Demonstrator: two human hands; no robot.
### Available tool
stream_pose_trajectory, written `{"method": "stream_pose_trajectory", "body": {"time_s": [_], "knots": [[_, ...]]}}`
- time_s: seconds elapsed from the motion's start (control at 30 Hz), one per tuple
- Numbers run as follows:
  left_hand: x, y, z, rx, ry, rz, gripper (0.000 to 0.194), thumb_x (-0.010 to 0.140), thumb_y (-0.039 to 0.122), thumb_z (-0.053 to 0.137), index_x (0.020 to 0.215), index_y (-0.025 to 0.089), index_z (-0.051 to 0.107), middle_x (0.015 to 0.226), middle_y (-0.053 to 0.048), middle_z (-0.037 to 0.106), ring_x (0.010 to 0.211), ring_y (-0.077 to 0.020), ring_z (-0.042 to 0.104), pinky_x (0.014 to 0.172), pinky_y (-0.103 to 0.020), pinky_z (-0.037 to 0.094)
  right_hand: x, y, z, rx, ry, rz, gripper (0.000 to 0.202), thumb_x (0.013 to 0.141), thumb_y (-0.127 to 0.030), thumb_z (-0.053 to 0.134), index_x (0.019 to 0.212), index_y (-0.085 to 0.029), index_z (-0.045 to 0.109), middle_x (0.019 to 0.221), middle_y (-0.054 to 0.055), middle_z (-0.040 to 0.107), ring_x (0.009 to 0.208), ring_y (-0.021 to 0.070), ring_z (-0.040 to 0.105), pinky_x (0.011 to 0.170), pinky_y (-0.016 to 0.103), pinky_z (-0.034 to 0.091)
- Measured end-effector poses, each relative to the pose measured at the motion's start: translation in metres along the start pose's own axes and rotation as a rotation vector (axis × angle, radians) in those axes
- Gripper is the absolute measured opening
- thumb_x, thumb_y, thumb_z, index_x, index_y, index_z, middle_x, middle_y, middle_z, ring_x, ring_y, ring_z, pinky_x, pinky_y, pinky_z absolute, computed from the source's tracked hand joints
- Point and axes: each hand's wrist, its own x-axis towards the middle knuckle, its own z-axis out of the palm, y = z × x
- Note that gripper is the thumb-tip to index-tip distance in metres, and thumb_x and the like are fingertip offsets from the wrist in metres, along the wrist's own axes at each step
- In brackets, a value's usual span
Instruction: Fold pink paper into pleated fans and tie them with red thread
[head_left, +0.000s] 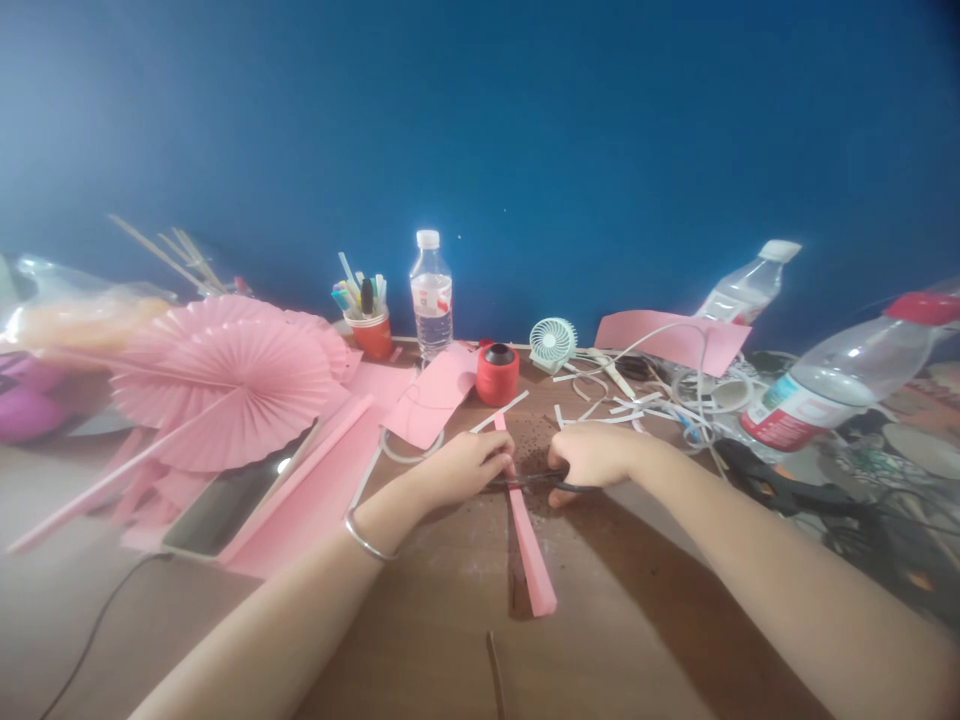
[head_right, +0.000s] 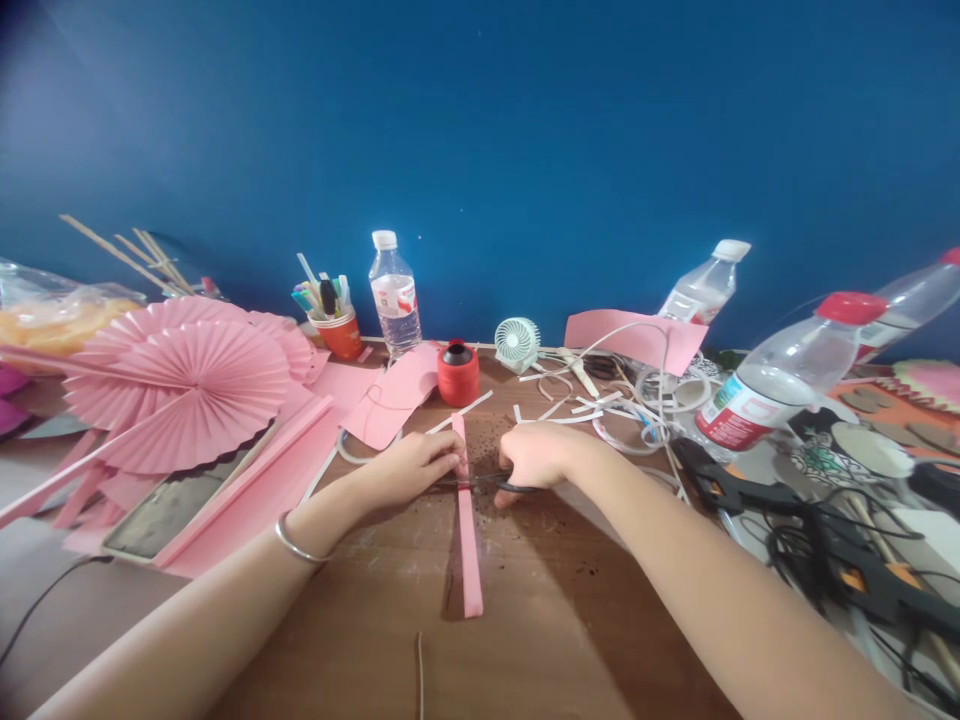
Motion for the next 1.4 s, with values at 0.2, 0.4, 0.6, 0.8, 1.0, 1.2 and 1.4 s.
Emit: {"method": "stream_pose_trajectory", "body": {"time_s": [0.2,0.4,0.6,0.8,1.0,1.2,1.4], "knots": [[0.003,-0.01,0.007,-0.215,0.03,-0.017,0.014,0.082,0.023,0.042,0.076,0.021,0.054,0.081,0.002,0.066,0.079,-0.0148,0.059,0.074,-0.027,0.043,-0.02,0.005,0.008,0.024,0.047,0.05,0.038,0.056,-0.058,0.059,0.071,-0.023,0.062,0.059,0.001,0.058,0.052,0.0175,0.05,0.045,0.025,0.028],[0.007,-0.02,0.011,-0.702,0.233,-0.061,0.014,0.08,0.032,0.047,0.076,0.018,0.046,0.075,-0.002,0.064,0.063,-0.0124,0.058,0.061,-0.026,0.045,-0.046,0.017,0.01,0.327,0.195,0.154,0.047,0.052,-0.051,0.068,0.088,-0.024,0.057,0.088,0.001,0.061,0.07,0.0183,0.056,0.052,0.024,0.035],[-0.003,-0.031,-0.035,-0.401,0.78,-0.038,0.014,0.08,0.032,0.042,0.08,0.019,0.048,0.076,-0.002,0.062,0.074,-0.015,0.059,0.07,-0.028,0.044,-0.039,0.028,0.021,0.308,0.376,0.314,0.039,0.059,-0.047,0.063,0.087,-0.021,0.055,0.084,0.003,0.062,0.069,0.0192,0.057,0.054,0.026,0.036],[-0.025,-0.039,-0.066,0.391,0.548,-0.184,0.015,0.071,0.031,0.055,0.065,0.018,0.062,0.081,-0.004,0.06,0.081,-0.0212,0.055,0.079,-0.034,0.037,-0.03,0.027,0.028,0.058,0.601,0.461,0.034,0.069,-0.028,0.052,0.1,-0.016,0.052,0.094,0.012,0.058,0.073,0.0226,0.058,0.05,0.027,0.03],[-0.024,-0.02,-0.059,0.684,0.57,-0.072,0.028,0.075,0.02,0.051,0.102,0.021,0.057,0.111,-0.008,0.051,0.101,-0.0239,0.048,0.085,-0.035,0.036,-0.029,-0.043,0.033,-0.02,0.768,0.214,0.02,0.082,-0.022,0.038,0.076,-0.019,0.056,0.074,0.005,0.06,0.069,0.0182,0.057,0.054,0.028,0.03],[-0.028,-0.004,-0.034,0.553,0.346,-0.081,0.015,0.078,0.017,0.044,0.08,0.019,0.059,0.078,-0.006,0.06,0.075,-0.0195,0.055,0.071,-0.031,0.04,-0.005,-0.106,0.053,0.105,0.718,0.109,0.026,0.073,-0.04,0.054,0.086,-0.017,0.059,0.084,0.008,0.063,0.078,0.0241,0.057,0.06,0.03,0.037],[-0.031,0.009,0.01,0.262,0.307,-0.039,0.018,0.083,0.017,0.038,0.079,0.021,0.055,0.074,-0.001,0.06,0.07,-0.0156,0.055,0.064,-0.026,0.041,-0.003,-0.074,0.056,0.254,0.688,0.242,0.01,0.074,-0.017,0.048,0.069,-0.02,0.056,0.065,0.003,0.062,0.058,0.0174,0.058,0.05,0.025,0.031]]}}
